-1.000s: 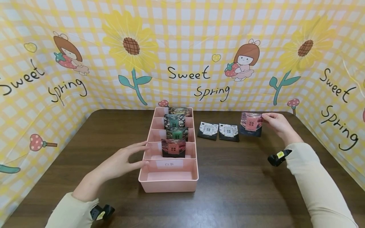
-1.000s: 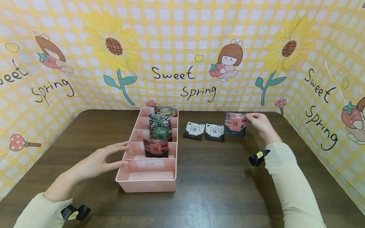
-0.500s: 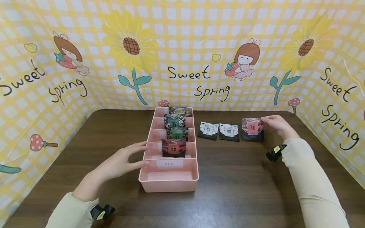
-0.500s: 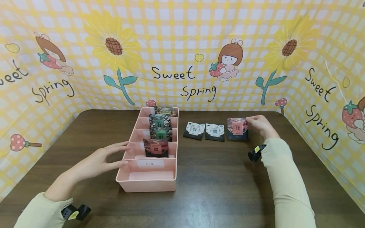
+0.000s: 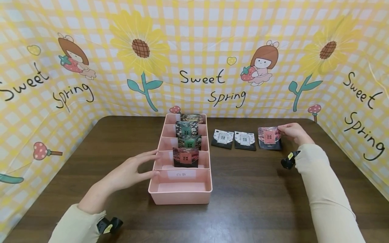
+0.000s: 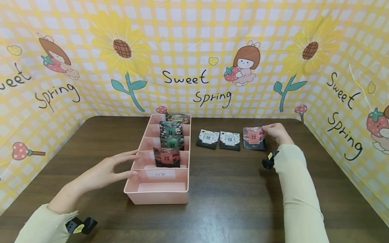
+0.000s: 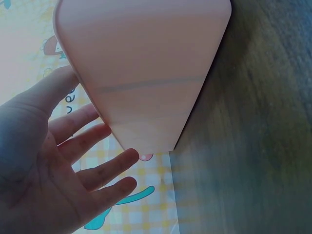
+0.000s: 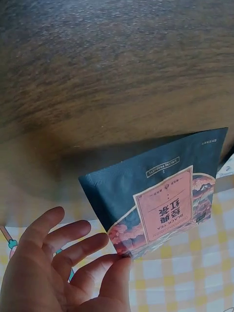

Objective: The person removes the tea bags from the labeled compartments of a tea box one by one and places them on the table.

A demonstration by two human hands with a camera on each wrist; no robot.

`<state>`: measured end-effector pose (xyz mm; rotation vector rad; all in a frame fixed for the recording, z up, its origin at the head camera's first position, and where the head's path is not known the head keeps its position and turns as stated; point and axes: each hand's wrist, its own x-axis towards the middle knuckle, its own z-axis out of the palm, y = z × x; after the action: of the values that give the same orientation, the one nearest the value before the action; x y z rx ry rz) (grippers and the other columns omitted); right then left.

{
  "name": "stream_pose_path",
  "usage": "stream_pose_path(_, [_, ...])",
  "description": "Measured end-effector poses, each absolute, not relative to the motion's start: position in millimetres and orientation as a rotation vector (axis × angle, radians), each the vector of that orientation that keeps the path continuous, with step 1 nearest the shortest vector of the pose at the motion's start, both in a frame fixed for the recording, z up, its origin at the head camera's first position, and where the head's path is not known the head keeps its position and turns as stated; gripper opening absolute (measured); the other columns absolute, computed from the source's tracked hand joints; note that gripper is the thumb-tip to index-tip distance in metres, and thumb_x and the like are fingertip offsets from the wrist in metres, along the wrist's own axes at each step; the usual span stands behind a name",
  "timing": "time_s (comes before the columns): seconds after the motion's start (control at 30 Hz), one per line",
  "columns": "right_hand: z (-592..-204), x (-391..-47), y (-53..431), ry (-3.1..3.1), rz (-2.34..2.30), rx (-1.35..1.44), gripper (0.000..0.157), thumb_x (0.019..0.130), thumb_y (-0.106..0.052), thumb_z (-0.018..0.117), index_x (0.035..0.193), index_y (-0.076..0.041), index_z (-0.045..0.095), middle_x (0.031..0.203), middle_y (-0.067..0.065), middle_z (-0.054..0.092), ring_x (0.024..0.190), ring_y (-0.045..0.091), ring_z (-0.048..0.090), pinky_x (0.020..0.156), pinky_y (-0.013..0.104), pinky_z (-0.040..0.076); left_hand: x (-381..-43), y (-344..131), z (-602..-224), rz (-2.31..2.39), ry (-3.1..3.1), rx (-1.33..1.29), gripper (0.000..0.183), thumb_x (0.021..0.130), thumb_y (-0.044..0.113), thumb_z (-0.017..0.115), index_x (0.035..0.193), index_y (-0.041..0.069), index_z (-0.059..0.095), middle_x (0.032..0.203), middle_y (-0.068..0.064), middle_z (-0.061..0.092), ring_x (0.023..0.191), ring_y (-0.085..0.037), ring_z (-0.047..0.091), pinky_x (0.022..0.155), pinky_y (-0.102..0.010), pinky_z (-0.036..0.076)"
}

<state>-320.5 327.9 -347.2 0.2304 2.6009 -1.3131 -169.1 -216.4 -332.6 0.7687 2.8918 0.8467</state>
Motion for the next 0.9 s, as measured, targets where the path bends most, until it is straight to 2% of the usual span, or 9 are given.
stream_pose_path(0.23, [-345,-319,324,2.578,-1.284,0.217,0.05,0.098,-0.026,0.044,0.128,0.013,0.044,0.074,-0.015,0.057,0.078,0.004,0.052,0.103,0.049,0.039,-168,-217,-331,0.861,2.876,0.768,0.056,0.086,0.039,0.065,0.131,0.009,0.053,0.144,-0.015,0.043,0.132,-0.036,0.041,0.103,-0.055,0.038])
stream_pose_path(0.4, [-346,-320,321,2.56,-1.292,0.241,0.053,0.098,-0.027,0.044,0.134,0.011,0.039,0.097,-0.003,0.055,0.086,0.009,0.05,0.105,0.048,0.039,-168,-217,-331,0.864,2.876,0.768,0.056,0.086,0.039,0.065,0.131,0.009,0.053,0.144,-0.015,0.043,0.132,-0.036,0.041,0.103,-0.055,0.038])
stream_pose_path(0.57, [-350,-322,319,2.542,-1.318,0.255,0.054,0.098,-0.029,0.043,0.137,0.009,0.036,0.119,0.013,0.049,0.095,0.014,0.048,0.11,0.05,0.033,-169,-218,-331,0.866,2.873,0.764,0.057,0.086,0.04,0.065,0.132,0.009,0.053,0.144,-0.015,0.043,0.132,-0.036,0.041,0.103,-0.054,0.038])
stream_pose_path(0.67, [-349,-322,316,2.535,-1.318,0.223,0.056,0.099,-0.03,0.041,0.138,0.009,0.033,0.135,0.022,0.037,0.101,0.017,0.045,0.112,0.05,0.03,-169,-218,-332,0.867,2.875,0.776,0.056,0.086,0.04,0.065,0.131,0.009,0.053,0.144,-0.015,0.043,0.132,-0.036,0.042,0.102,-0.054,0.038])
stream_pose_path(0.8, [-344,-320,310,2.565,-1.29,0.145,0.058,0.099,-0.033,0.042,0.138,0.009,0.033,0.132,0.021,0.038,0.095,0.008,0.048,0.11,0.048,0.034,-169,-218,-333,0.865,2.884,0.786,0.055,0.086,0.039,0.065,0.131,0.01,0.054,0.144,-0.015,0.044,0.131,-0.035,0.042,0.102,-0.053,0.039])
stream_pose_path(0.9, [-339,-320,305,2.596,-1.264,0.094,0.058,0.099,-0.035,0.041,0.137,0.008,0.035,0.133,0.022,0.04,0.103,0.013,0.05,0.108,0.048,0.036,-169,-217,-333,0.869,2.882,0.782,0.055,0.086,0.04,0.065,0.131,0.01,0.054,0.144,-0.015,0.044,0.131,-0.035,0.043,0.102,-0.053,0.039])
